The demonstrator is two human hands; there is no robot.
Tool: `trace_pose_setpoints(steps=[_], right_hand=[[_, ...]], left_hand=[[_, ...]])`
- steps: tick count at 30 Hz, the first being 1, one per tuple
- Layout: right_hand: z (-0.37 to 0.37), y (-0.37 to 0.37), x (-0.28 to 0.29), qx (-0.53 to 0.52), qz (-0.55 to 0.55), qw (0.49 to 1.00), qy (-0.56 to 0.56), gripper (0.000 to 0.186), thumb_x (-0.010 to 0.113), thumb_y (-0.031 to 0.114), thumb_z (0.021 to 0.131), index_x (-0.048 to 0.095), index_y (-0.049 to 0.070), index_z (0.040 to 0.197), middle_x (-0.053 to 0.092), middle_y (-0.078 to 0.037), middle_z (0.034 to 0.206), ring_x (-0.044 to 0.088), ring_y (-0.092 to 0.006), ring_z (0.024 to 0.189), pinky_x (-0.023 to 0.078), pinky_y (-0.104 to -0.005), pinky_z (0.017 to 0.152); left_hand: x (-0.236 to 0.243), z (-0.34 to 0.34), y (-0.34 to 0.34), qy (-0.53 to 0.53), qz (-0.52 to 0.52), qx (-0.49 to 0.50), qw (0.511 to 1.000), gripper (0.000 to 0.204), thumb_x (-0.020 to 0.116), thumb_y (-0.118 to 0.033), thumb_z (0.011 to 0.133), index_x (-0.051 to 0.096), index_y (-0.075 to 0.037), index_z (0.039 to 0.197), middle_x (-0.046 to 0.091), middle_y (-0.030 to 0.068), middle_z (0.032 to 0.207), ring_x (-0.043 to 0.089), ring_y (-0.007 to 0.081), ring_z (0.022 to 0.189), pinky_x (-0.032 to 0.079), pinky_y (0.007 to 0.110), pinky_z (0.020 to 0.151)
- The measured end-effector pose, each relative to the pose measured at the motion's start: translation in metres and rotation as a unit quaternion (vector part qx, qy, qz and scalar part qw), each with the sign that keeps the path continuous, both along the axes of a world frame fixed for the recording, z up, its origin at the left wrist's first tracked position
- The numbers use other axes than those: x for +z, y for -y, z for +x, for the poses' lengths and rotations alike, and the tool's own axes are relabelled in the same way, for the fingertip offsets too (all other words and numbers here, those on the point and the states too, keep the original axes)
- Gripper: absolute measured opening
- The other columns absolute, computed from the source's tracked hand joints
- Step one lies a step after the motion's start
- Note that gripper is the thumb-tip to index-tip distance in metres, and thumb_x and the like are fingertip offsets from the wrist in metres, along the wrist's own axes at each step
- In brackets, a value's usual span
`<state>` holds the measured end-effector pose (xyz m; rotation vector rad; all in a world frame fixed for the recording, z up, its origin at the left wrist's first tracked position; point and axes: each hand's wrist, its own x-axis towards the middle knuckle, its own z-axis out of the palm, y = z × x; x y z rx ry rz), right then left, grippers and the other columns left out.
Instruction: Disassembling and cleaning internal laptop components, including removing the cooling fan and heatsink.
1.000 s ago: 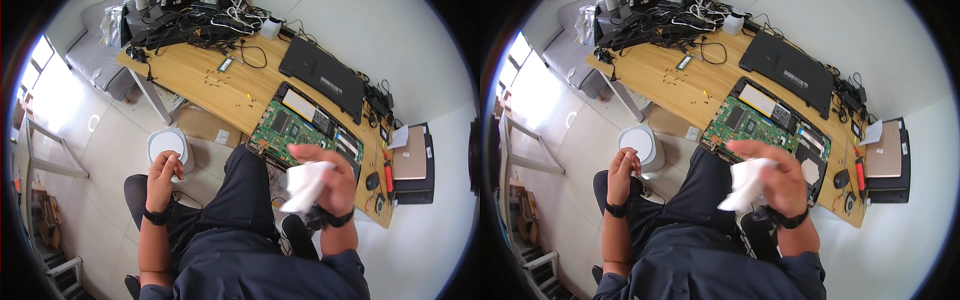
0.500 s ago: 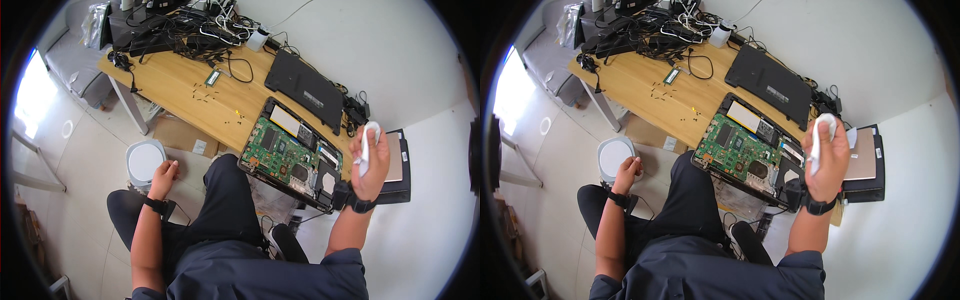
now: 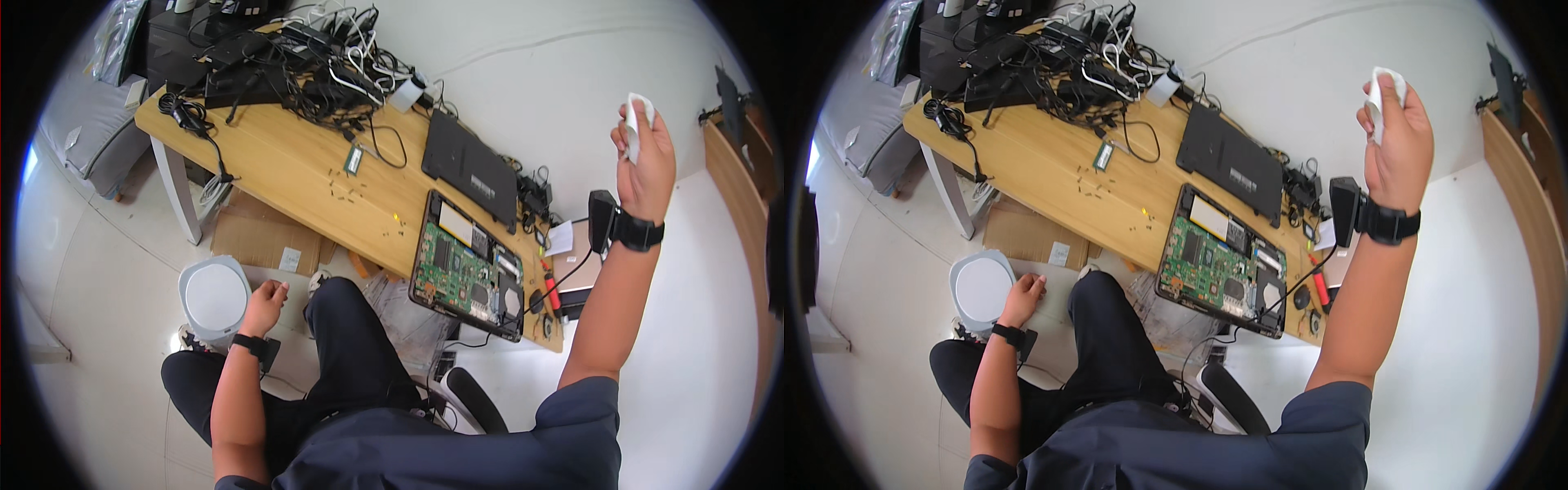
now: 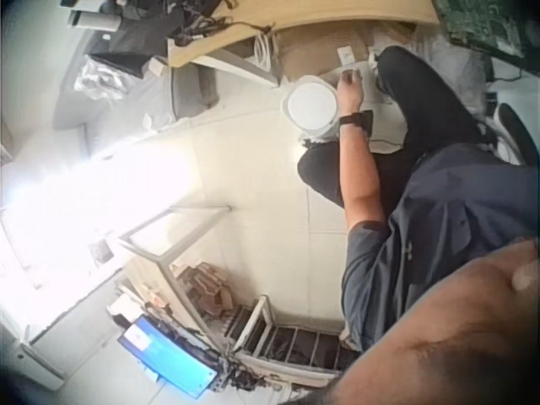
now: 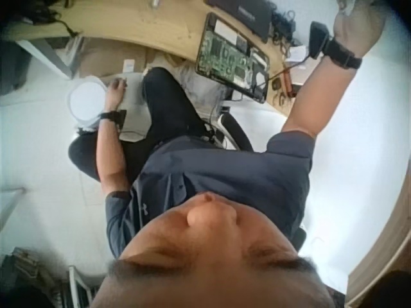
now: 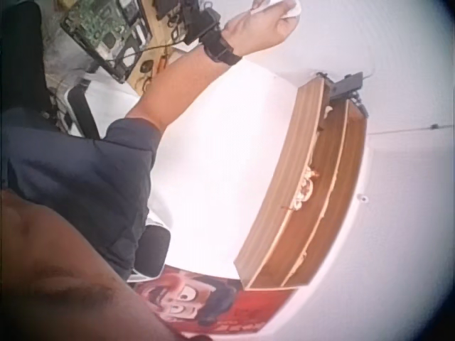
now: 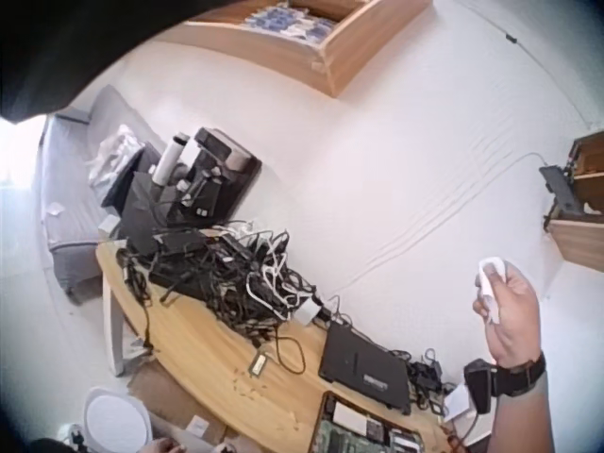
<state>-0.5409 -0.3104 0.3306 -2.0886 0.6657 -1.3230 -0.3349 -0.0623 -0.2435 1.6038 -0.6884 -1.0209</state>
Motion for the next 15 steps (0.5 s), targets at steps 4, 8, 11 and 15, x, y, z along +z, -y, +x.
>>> trace_pose_setpoints(steps=[4,8,11,15], right_hand=[[0.072,0.044,0.008,-0.056,-0.028,0.998,-0.029,0.025,0.069,0.021,0.101,0.068,0.000,0.113,0.068,-0.004,0.090,0.055,-0.0080,0.073,0.044,-0.0242,0.063],[0.133,0.125,-0.032,-0.193,-0.130,0.955,-0.186,0.043,0.076,0.029,0.094,0.071,-0.004,0.122,0.075,-0.007,0.092,0.067,-0.0162,0.075,0.053,-0.0301,0.069],[0.173,0.169,-0.096,-0.198,-0.190,0.904,-0.327,0.038,0.075,0.024,0.091,0.073,-0.003,0.118,0.076,-0.020,0.100,0.073,-0.0264,0.086,0.056,-0.0359,0.080],[0.174,0.244,-0.165,-0.173,-0.168,0.868,-0.434,0.032,0.068,0.014,0.093,0.073,-0.002,0.119,0.074,-0.025,0.111,0.074,-0.0335,0.101,0.055,-0.0378,0.089]], left_hand=[[0.023,0.007,0.002,0.037,-0.008,-0.001,0.999,0.035,0.064,-0.031,0.101,0.066,0.004,0.097,0.067,0.0166,0.078,0.065,0.0272,0.073,0.051,0.038,0.070],[0.065,0.016,0.003,0.039,-0.025,0.009,0.999,0.034,0.065,-0.030,0.100,0.066,0.003,0.095,0.067,0.0186,0.078,0.065,0.0325,0.073,0.051,0.042,0.069],[0.063,0.021,0.000,0.035,-0.026,0.034,0.998,0.032,0.066,-0.030,0.099,0.067,0.002,0.094,0.067,0.0180,0.077,0.065,0.0337,0.072,0.051,0.042,0.068],[0.069,0.020,0.003,0.064,-0.012,0.026,0.998,0.030,0.067,-0.029,0.098,0.067,0.002,0.095,0.067,0.0183,0.082,0.066,0.0359,0.077,0.052,0.043,0.072]])
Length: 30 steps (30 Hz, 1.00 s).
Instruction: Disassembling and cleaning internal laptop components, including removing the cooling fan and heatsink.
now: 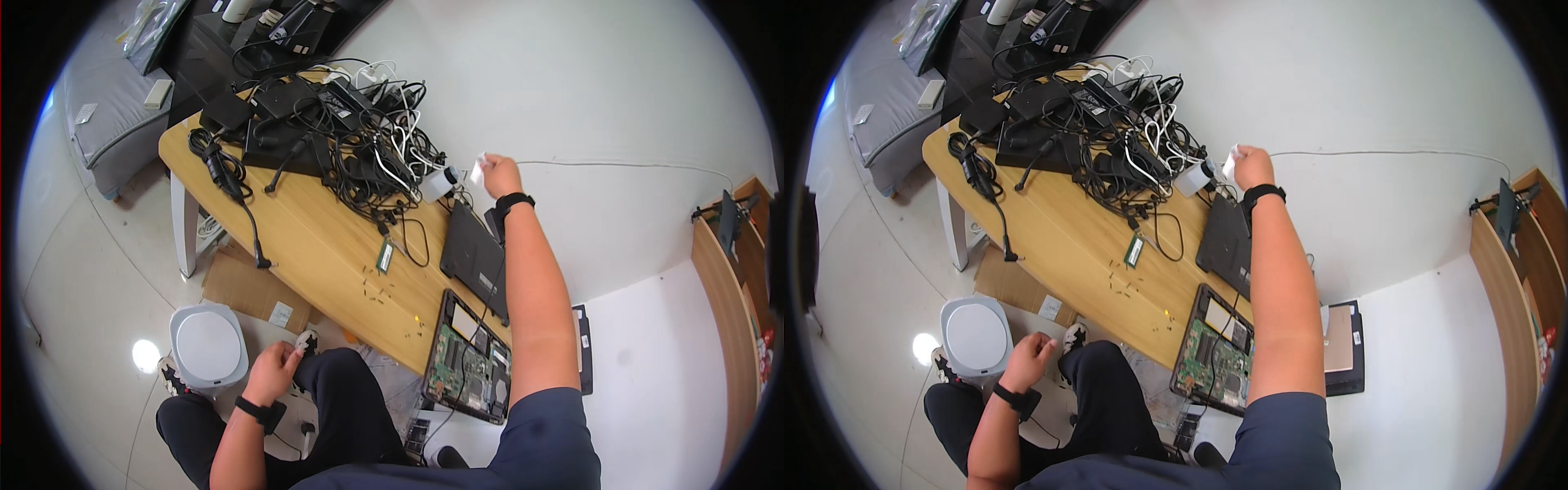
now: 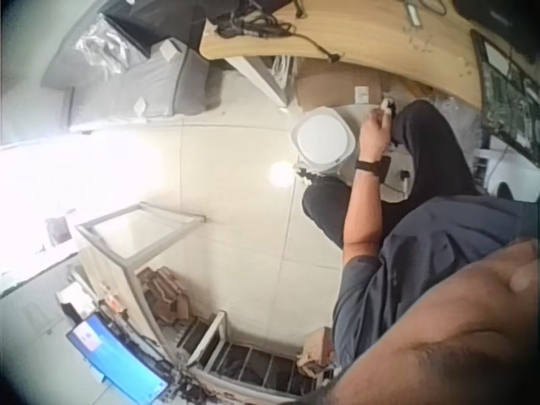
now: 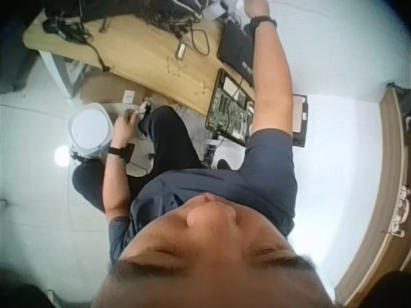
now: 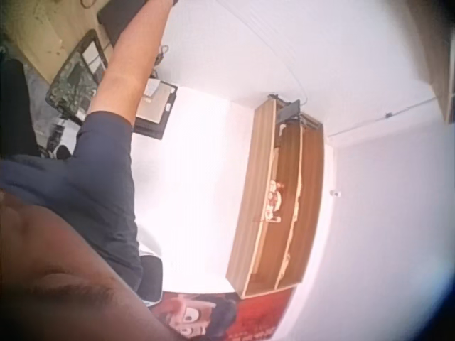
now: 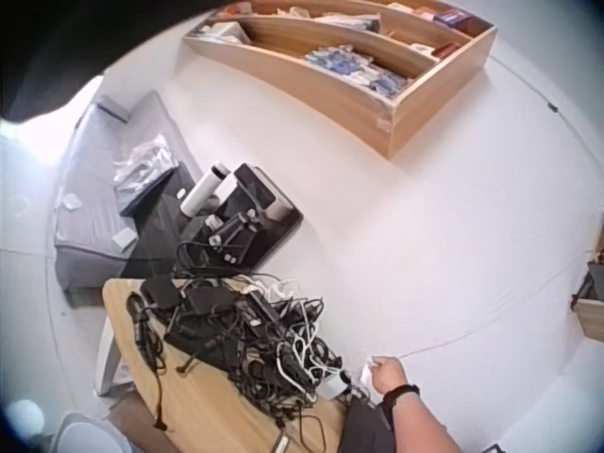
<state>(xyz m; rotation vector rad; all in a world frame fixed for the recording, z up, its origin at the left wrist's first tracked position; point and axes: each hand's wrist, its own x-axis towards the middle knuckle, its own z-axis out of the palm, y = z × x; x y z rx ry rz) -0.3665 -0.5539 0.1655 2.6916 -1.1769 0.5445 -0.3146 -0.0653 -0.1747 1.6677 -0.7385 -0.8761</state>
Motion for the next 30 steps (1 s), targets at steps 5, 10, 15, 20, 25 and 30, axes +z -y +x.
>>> trace_pose_setpoints(steps=[5,10,15,20,25,30], right_hand=[[-0.014,0.051,-0.046,-0.020,0.074,0.997,-0.028,0.033,0.063,0.008,0.094,0.071,-0.001,0.125,0.076,-0.022,0.111,0.074,-0.0287,0.099,0.055,-0.0347,0.088],[-0.009,0.053,-0.049,0.019,0.104,0.994,-0.011,0.032,0.056,0.004,0.091,0.074,0.000,0.117,0.075,-0.026,0.101,0.075,-0.0314,0.093,0.055,-0.0364,0.084],[-0.003,0.045,-0.051,0.002,0.152,0.988,-0.016,0.033,0.055,0.004,0.092,0.075,0.002,0.118,0.076,-0.024,0.096,0.073,-0.0290,0.083,0.054,-0.0365,0.078],[-0.007,0.032,-0.064,0.037,0.118,0.992,-0.011,0.031,0.053,0.005,0.090,0.075,0.003,0.112,0.073,-0.027,0.099,0.071,-0.0382,0.087,0.054,-0.0402,0.081],[-0.008,0.035,-0.045,0.009,0.085,0.995,-0.045,0.030,0.057,0.017,0.088,0.077,0.008,0.108,0.071,-0.028,0.101,0.070,-0.0426,0.098,0.054,-0.0465,0.088],[-0.056,0.020,0.018,0.041,0.102,0.980,0.164,0.037,0.066,0.026,0.088,0.075,0.000,0.113,0.077,-0.015,0.094,0.073,-0.0259,0.088,0.055,-0.0376,0.081]], left_hand=[[-0.011,0.001,0.009,-0.002,0.024,-0.013,1.000,0.027,0.069,-0.026,0.096,0.066,0.001,0.094,0.067,0.0191,0.086,0.064,0.0376,0.083,0.051,0.045,0.075],[-0.010,-0.001,0.017,0.009,0.037,-0.030,0.999,0.026,0.069,-0.025,0.096,0.065,0.001,0.092,0.066,0.0188,0.085,0.064,0.0379,0.083,0.050,0.045,0.074],[-0.007,-0.007,0.018,0.036,0.022,-0.050,0.998,0.025,0.070,-0.024,0.095,0.065,0.001,0.091,0.065,0.0184,0.084,0.064,0.0376,0.080,0.050,0.044,0.071],[-0.011,-0.013,0.017,0.055,0.048,-0.080,0.994,0.025,0.071,-0.023,0.094,0.065,0.001,0.090,0.065,0.0196,0.083,0.064,0.0377,0.078,0.051,0.044,0.069],[-0.024,-0.017,0.016,0.103,0.038,-0.081,0.991,0.026,0.071,-0.023,0.094,0.065,0.002,0.091,0.065,0.0220,0.082,0.065,0.0399,0.078,0.051,0.046,0.070],[-0.021,-0.021,0.025,0.083,0.046,-0.101,0.990,0.026,0.069,-0.023,0.096,0.065,0.003,0.094,0.065,0.0225,0.084,0.064,0.0401,0.080,0.050,0.046,0.071]])
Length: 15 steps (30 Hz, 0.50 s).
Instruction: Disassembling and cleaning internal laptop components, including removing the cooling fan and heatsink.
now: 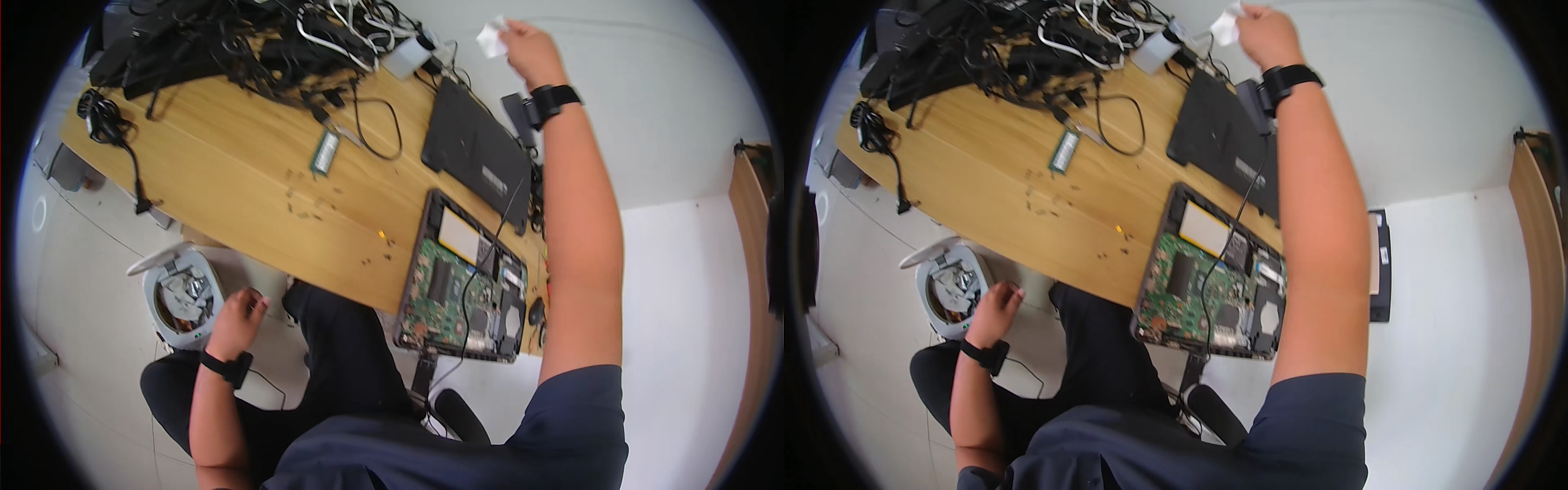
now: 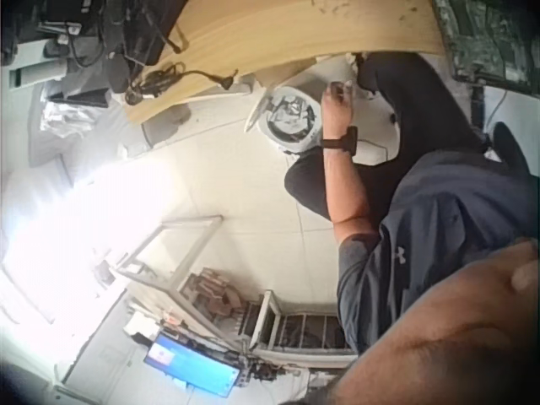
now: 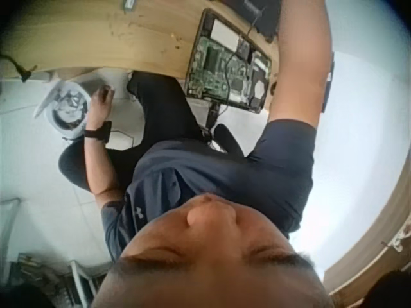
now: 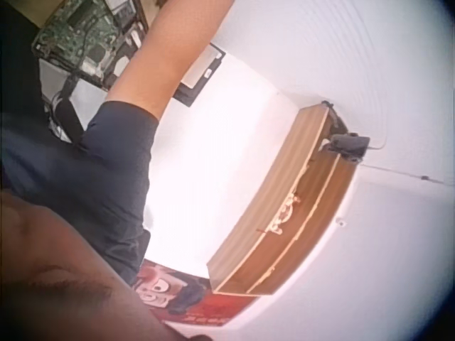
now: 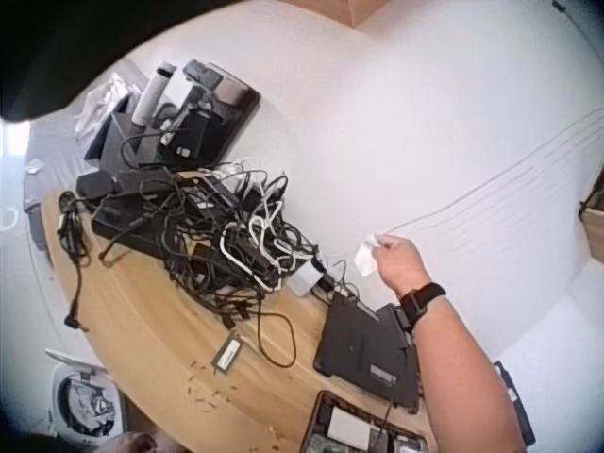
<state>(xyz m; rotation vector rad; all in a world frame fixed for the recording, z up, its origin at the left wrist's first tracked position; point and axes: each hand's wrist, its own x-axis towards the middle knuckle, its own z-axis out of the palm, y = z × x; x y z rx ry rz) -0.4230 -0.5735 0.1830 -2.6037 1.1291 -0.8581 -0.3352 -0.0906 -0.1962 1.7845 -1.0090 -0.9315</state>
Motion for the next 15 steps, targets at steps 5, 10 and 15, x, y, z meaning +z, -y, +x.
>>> trace_pose_setpoints(steps=[5,10,15], right_hand=[[-0.086,-0.124,0.081,0.064,0.190,0.968,-0.152,0.037,0.066,0.022,0.096,0.069,-0.001,0.125,0.071,-0.002,0.103,0.058,-0.0097,0.083,0.046,-0.0272,0.070],[-0.193,-0.260,0.078,-0.044,0.304,0.938,-0.162,0.030,0.060,0.005,0.094,0.070,-0.002,0.121,0.073,-0.006,0.099,0.066,-0.0094,0.084,0.053,-0.0267,0.074],[-0.254,-0.299,-0.021,0.143,0.132,0.953,-0.231,0.028,0.059,-0.009,0.090,0.063,-0.002,0.116,0.055,-0.017,0.093,0.058,-0.0328,0.083,0.048,-0.0370,0.072]], left_hand=[[-0.012,-0.003,-0.003,0.016,0.059,-0.016,0.998,0.030,0.066,-0.026,0.099,0.063,0.004,0.094,0.065,0.0234,0.083,0.064,0.0406,0.079,0.050,0.045,0.070],[-0.027,-0.014,-0.010,0.051,0.056,-0.036,0.996,0.033,0.065,-0.029,0.100,0.063,0.004,0.095,0.068,0.0246,0.090,0.066,0.0435,0.088,0.051,0.047,0.077],[-0.043,-0.024,-0.007,0.074,0.085,-0.061,0.992,0.034,0.064,-0.031,0.100,0.065,0.003,0.099,0.069,0.0246,0.093,0.066,0.0444,0.092,0.052,0.046,0.080]])
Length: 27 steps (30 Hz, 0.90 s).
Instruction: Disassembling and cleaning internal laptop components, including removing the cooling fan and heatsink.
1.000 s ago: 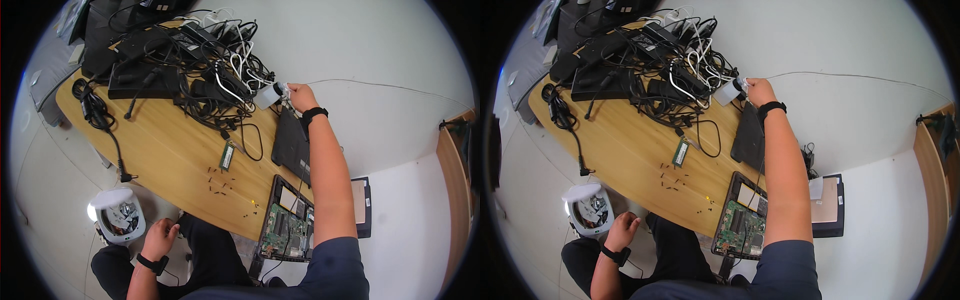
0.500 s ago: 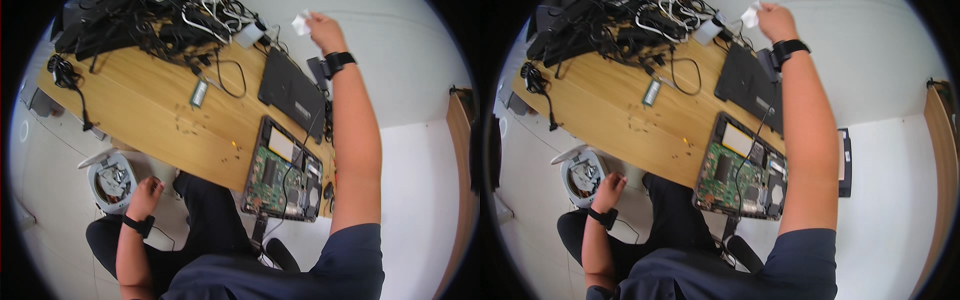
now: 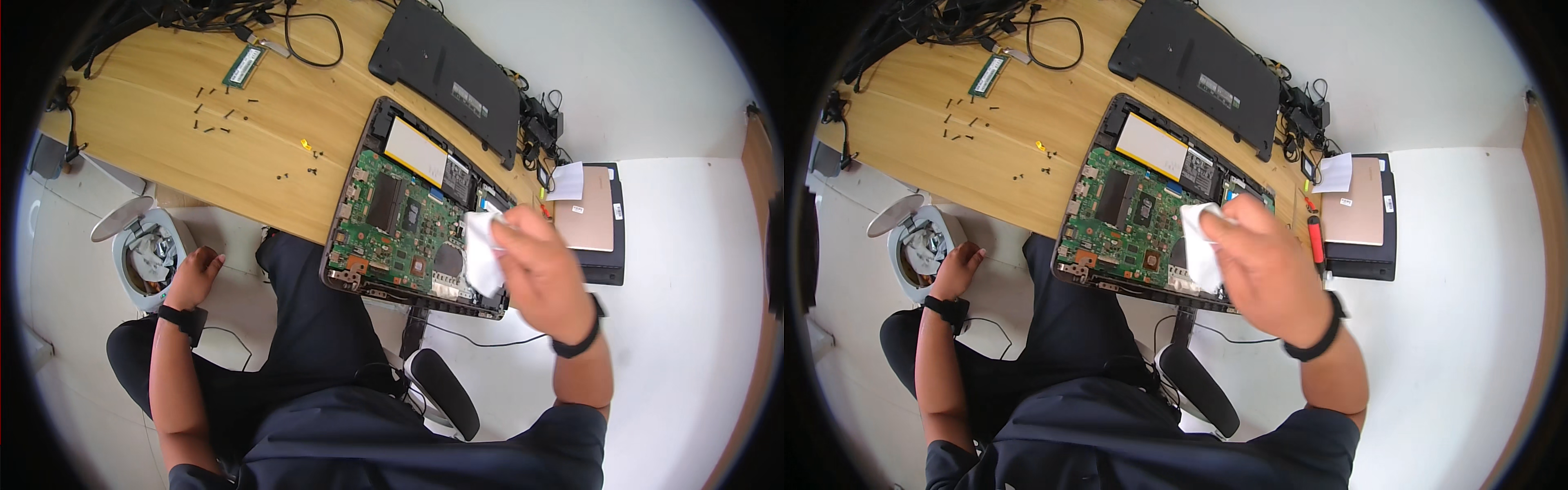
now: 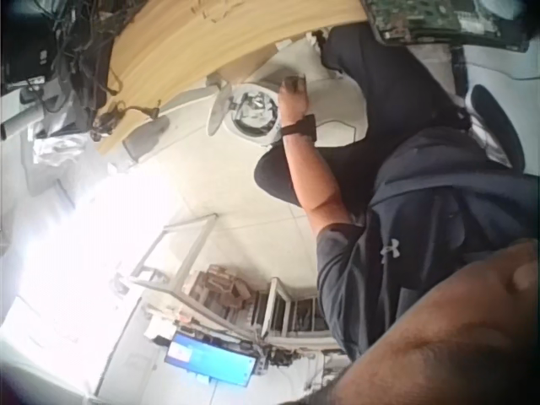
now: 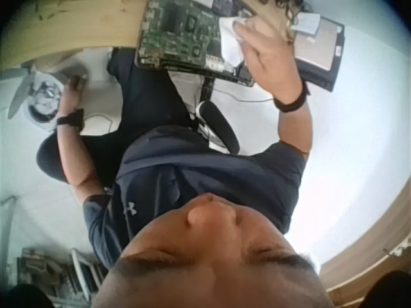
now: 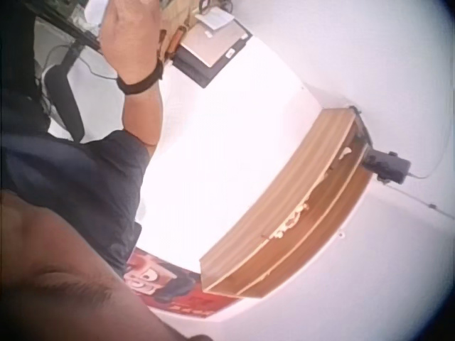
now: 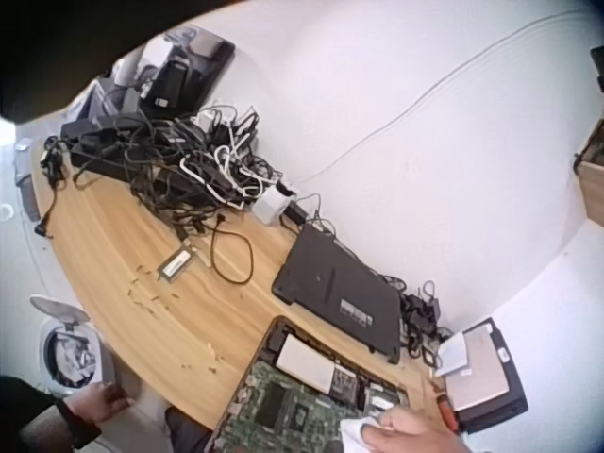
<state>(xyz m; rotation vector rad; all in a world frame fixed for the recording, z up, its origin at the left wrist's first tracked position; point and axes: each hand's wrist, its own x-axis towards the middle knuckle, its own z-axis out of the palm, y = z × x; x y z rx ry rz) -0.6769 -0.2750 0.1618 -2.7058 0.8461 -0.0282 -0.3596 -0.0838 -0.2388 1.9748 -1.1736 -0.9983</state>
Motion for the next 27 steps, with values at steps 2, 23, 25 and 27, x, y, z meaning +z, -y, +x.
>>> trace_pose_setpoints(steps=[2,23,25,27], right_hand=[[-0.010,0.005,-0.034,0.004,-0.023,1.000,-0.016,0.033,0.060,-0.011,0.085,0.065,0.001,0.116,0.053,-0.018,0.094,0.057,-0.0366,0.087,0.048,-0.0411,0.076],[-0.005,0.050,-0.083,0.140,-0.035,0.985,-0.091,0.029,0.062,0.005,0.086,0.071,0.005,0.113,0.054,-0.012,0.095,0.055,-0.0296,0.083,0.045,-0.0399,0.072],[-0.006,0.051,-0.089,0.149,-0.053,0.984,-0.080,0.030,0.062,0.005,0.085,0.071,0.004,0.114,0.053,-0.011,0.094,0.054,-0.0280,0.082,0.045,-0.0384,0.071],[-0.003,0.052,-0.086,0.162,-0.045,0.982,-0.085,0.031,0.063,0.005,0.084,0.071,0.004,0.114,0.053,-0.010,0.094,0.053,-0.0270,0.081,0.045,-0.0374,0.071]], left_hand=[[-0.012,0.001,-0.001,0.005,0.005,-0.006,1.000,0.034,0.063,-0.032,0.100,0.066,0.002,0.101,0.070,0.0244,0.094,0.067,0.0442,0.093,0.053,0.047,0.081],[-0.104,0.012,-0.015,-0.039,-0.015,0.004,0.999,0.039,0.063,-0.006,0.098,0.057,0.003,0.136,0.065,0.0240,0.134,0.058,0.0378,0.129,0.044,0.040,0.108],[-0.110,0.014,-0.014,-0.088,0.004,0.005,0.996,0.043,0.064,-0.002,0.096,0.056,0.002,0.138,0.060,0.0223,0.140,0.053,0.0364,0.134,0.040,0.039,0.112],[-0.121,0.018,-0.023,-0.134,0.024,0.012,0.991,0.047,0.064,0.002,0.094,0.055,0.001,0.140,0.056,0.0206,0.147,0.048,0.0351,0.139,0.036,0.037,0.116]])
